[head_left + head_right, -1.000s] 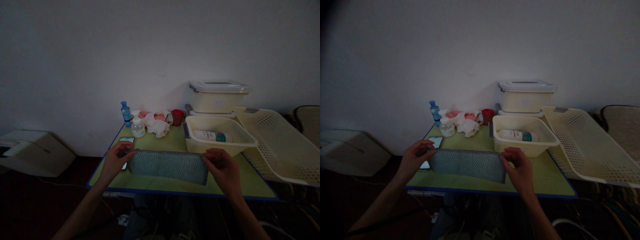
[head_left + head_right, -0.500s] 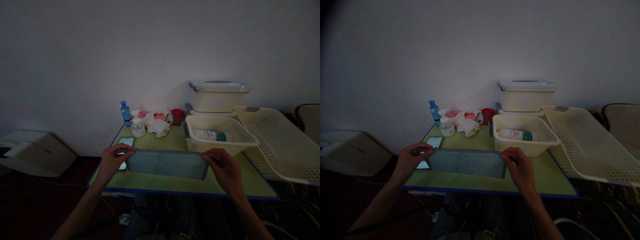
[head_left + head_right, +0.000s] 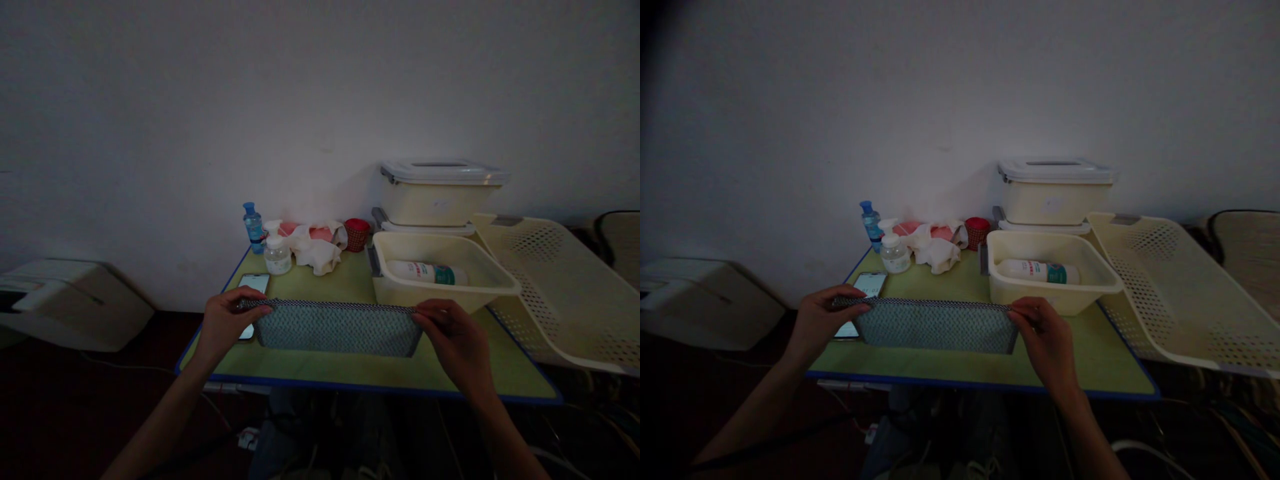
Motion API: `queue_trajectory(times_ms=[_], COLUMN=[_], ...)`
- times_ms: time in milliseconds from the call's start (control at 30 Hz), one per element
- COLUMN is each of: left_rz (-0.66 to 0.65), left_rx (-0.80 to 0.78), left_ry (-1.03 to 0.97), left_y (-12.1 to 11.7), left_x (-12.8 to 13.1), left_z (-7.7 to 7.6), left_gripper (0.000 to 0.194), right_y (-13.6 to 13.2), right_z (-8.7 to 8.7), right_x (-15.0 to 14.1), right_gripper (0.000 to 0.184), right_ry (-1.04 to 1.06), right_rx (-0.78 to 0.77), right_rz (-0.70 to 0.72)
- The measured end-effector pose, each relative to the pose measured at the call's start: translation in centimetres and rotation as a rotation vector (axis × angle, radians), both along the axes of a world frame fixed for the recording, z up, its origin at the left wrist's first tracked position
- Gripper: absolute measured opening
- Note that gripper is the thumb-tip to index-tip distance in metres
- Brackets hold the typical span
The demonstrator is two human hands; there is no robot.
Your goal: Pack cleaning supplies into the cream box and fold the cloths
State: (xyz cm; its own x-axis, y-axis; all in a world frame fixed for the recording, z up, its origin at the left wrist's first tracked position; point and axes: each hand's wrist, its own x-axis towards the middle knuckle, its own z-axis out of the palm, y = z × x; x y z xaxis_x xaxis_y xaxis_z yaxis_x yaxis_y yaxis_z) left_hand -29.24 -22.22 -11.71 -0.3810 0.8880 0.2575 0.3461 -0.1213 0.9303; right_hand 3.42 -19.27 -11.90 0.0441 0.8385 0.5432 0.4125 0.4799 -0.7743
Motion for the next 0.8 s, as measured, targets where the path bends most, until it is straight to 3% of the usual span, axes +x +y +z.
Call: queue_trajectory(times_ms=[133, 367, 633, 800], left_rz=[-0.029, -0.216, -0.067, -0.053], left_rx=[0.024, 0.068, -0.053, -0.068], left_ry=[0.028, 0.101, 0.076, 0.066], left_y=[0.1, 0.2, 0.5, 0.7], left_x=[0.0, -0.2, 0.1, 0.1], left_z=[-0.1, -0.4, -1.1, -1.3], left_gripper=[0.024, 0.017, 0.021, 0.023], right_y=[0.1, 0.1, -0.1, 0.2], right_z=[-0.4, -0.8, -1.2, -1.6], right_x=[0.4, 0.6, 0.0, 0.1], right_gripper=[0.024, 0.022, 0.023, 0.024], right_ry=[0.008, 0.039, 0.076, 0.095], right_rx=[-0.009, 0.022, -0.024, -0.053], right_rz=[0.003, -0.028, -0.072, -0.053])
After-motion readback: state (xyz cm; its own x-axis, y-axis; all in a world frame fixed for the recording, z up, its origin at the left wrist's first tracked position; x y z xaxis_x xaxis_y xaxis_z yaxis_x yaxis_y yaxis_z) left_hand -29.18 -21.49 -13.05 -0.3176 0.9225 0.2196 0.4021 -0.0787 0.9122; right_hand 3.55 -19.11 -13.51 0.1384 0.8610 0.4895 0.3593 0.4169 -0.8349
